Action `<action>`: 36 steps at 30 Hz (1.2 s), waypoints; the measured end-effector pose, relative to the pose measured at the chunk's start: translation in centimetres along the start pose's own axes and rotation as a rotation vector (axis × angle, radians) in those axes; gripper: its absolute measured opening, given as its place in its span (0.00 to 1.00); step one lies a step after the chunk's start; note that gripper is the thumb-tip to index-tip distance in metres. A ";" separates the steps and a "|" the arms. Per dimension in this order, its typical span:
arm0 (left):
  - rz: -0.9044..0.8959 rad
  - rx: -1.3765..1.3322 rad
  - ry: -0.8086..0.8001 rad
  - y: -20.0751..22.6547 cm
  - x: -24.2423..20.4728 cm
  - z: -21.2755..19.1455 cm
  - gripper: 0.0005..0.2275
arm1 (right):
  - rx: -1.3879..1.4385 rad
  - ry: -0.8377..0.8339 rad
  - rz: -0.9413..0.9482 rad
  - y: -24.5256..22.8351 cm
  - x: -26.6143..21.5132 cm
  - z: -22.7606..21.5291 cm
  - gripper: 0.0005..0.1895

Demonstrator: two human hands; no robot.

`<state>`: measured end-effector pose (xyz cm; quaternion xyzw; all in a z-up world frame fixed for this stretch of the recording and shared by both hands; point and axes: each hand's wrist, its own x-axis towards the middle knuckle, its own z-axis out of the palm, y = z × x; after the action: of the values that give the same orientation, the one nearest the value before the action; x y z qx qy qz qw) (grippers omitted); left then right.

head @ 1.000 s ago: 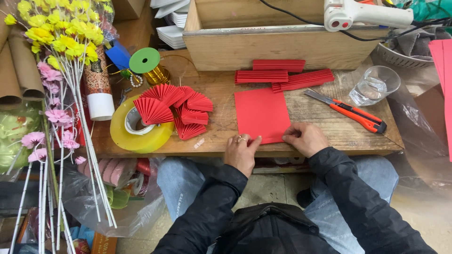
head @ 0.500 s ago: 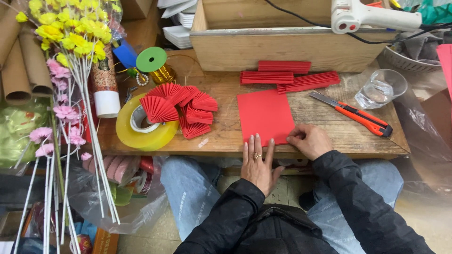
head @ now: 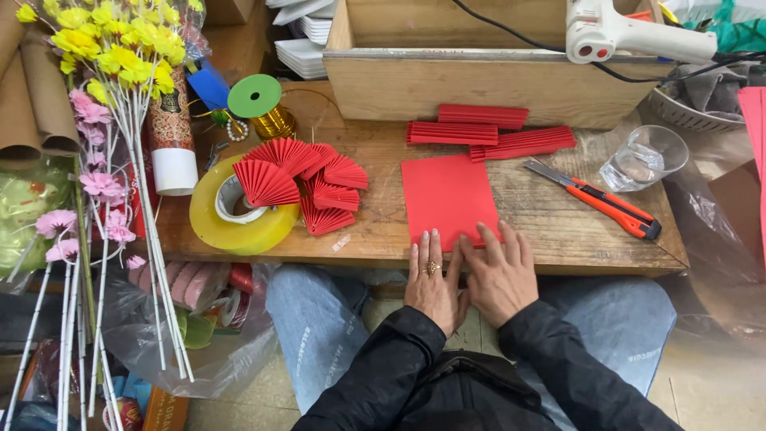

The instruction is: Folding small rectangular pieces of red paper into accordion shapes

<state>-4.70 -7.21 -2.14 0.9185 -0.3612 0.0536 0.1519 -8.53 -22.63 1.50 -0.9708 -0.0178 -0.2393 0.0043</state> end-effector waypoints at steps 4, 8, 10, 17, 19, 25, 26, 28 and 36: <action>-0.012 0.048 -0.022 0.1 0.1 0.0 0.44 | -0.027 -0.144 0.086 -0.4 -0.7 0.2 0.35; -0.002 0.019 -0.047 0.0 0.0 -0.7 0.45 | -0.039 -0.226 0.138 -0.1 -1.4 0.3 0.36; -0.007 -0.043 -0.060 -0.1 0.2 -0.9 0.40 | -0.097 -0.164 0.154 0.2 -1.4 0.1 0.37; 0.010 0.003 -0.063 0.2 0.1 -1.4 0.43 | -0.195 -0.144 0.204 5.7 -4.2 0.2 0.35; 0.001 -0.008 -0.077 0.0 0.3 -1.4 0.44 | -0.141 -0.269 0.236 6.4 -4.2 1.0 0.44; 0.007 0.021 -0.051 0.0 0.2 -1.0 0.46 | -0.070 -0.320 0.122 3.6 -2.4 0.6 0.56; 0.004 0.025 -0.045 0.3 0.5 -1.1 0.46 | -0.069 -0.315 0.117 3.6 -2.5 0.8 0.56; -0.040 -0.065 -0.060 0.9 0.6 -1.5 0.49 | -0.057 -0.318 0.129 3.1 -2.9 1.1 0.52; 0.062 -0.091 -0.252 2.6 2.2 1.0 0.60 | -0.087 -0.302 0.173 3.1 -3.6 2.1 0.49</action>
<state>-4.92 -10.75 -2.01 0.8986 -0.4074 -0.0741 0.1451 -10.64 -25.83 -2.07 -0.9928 0.0760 -0.0902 -0.0199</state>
